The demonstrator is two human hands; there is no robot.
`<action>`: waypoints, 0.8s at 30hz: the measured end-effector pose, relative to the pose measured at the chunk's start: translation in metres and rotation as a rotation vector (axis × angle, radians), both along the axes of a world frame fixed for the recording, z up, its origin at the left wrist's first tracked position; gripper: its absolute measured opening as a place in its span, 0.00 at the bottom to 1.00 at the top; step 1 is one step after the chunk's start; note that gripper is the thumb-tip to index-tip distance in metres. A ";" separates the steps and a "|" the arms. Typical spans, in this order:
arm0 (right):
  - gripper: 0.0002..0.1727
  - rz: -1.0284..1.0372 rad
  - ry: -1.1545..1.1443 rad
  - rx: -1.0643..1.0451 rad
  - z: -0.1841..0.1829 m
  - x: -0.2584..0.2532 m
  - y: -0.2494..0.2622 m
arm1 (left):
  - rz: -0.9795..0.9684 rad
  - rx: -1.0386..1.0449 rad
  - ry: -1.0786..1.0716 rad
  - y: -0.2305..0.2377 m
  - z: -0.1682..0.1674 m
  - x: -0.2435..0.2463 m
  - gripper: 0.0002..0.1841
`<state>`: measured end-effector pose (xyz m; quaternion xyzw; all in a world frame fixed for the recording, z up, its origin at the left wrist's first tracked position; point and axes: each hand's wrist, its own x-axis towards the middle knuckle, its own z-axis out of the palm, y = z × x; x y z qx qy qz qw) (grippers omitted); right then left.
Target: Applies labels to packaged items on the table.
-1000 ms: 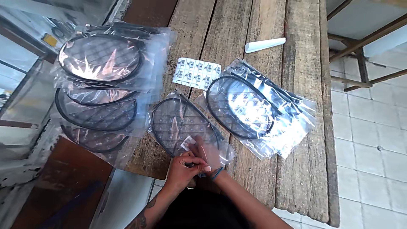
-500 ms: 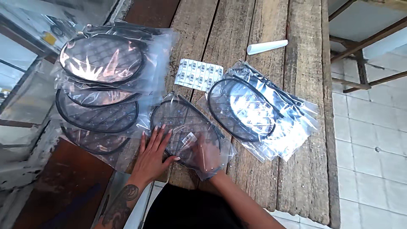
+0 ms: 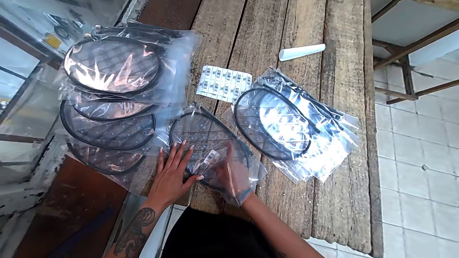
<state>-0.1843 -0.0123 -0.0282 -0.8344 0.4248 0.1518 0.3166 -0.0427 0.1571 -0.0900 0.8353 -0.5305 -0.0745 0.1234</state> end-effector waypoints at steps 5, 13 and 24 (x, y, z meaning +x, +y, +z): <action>0.21 0.664 -0.653 -0.440 -0.045 -0.063 -0.009 | 0.022 -0.022 -0.019 -0.003 0.000 -0.001 0.48; 0.29 0.383 -0.663 -0.228 -0.023 -0.063 -0.009 | -0.037 -0.023 -0.002 0.001 0.002 0.000 0.48; 0.31 -0.247 -0.834 -0.040 0.074 -0.202 -0.020 | 0.412 -0.206 -0.049 -0.126 0.089 0.130 0.49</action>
